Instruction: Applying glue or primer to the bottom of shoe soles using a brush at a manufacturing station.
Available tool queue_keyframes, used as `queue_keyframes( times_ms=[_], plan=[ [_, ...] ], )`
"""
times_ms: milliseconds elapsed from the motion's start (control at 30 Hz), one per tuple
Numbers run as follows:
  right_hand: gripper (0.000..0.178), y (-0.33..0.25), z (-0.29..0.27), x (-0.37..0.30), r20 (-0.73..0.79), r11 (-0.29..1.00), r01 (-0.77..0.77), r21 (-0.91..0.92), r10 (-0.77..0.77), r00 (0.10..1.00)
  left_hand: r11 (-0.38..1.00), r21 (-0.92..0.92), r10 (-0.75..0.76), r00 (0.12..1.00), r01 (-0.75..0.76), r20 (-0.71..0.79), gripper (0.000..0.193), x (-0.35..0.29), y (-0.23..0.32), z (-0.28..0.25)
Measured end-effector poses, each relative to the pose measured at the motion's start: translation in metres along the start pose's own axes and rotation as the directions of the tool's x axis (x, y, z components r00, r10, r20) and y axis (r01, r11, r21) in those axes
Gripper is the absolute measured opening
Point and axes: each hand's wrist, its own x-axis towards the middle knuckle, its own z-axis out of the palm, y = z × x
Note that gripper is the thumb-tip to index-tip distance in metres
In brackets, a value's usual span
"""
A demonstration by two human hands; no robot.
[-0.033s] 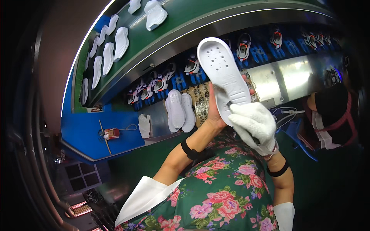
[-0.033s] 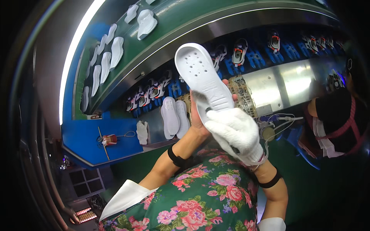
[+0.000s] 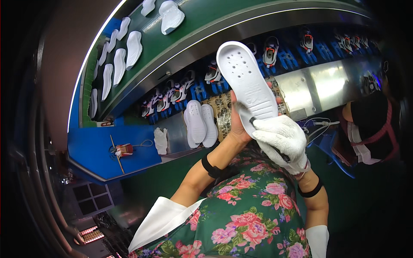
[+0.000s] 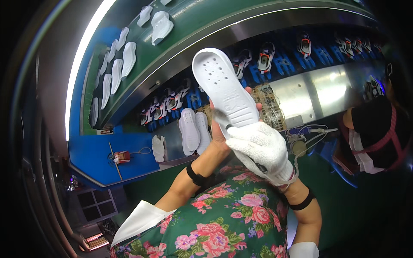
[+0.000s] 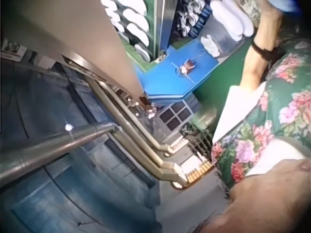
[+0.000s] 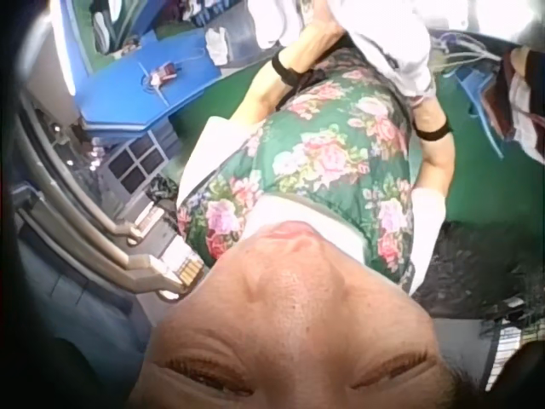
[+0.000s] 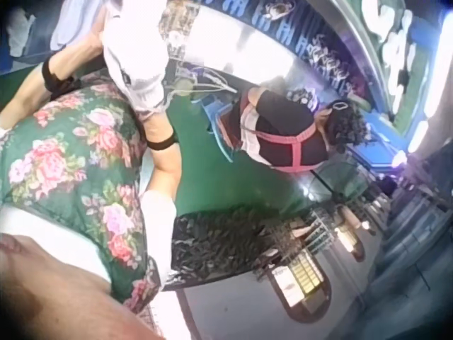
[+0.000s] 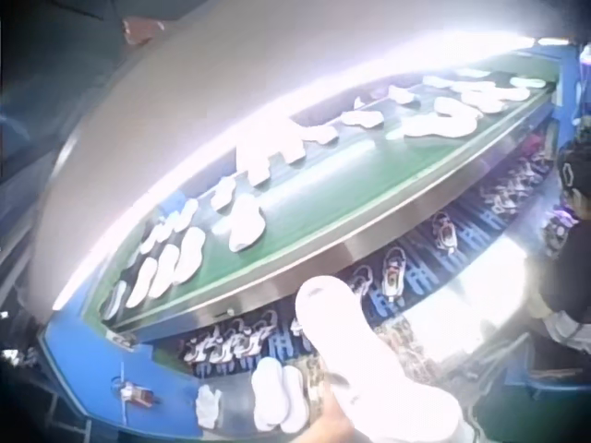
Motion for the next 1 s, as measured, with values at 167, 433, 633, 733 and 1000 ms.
queue_keyframes(
  times_ms=[167,433,633,733,1000],
  plan=[
    [0.02,0.014,-0.007,-0.007,-0.155,0.989,-0.121,0.087,0.133,0.979,0.996,0.005,0.091,0.976,-0.091,-0.2,0.102,0.009,-0.001,0.016],
    [0.021,0.017,-0.009,-0.015,-0.02,0.961,-0.168,0.22,0.177,0.984,0.996,-0.077,0.03,0.983,-0.044,-0.181,0.111,0.005,0.007,0.013],
    [0.02,0.013,0.005,-0.014,0.071,0.984,-0.019,0.177,0.007,0.997,0.987,-0.067,-0.151,0.988,0.148,-0.045,0.108,0.007,0.028,-0.008],
    [0.019,0.023,0.002,-0.016,0.015,0.93,-0.148,0.337,0.152,0.988,0.993,-0.005,-0.12,0.992,0.12,-0.029,0.107,0.012,0.034,-0.009],
    [0.02,0.019,0.001,-0.018,0.088,0.893,-0.218,0.393,0.199,0.976,0.962,0.096,-0.263,0.962,0.256,0.073,0.101,0.027,0.057,-0.017]
  ],
)
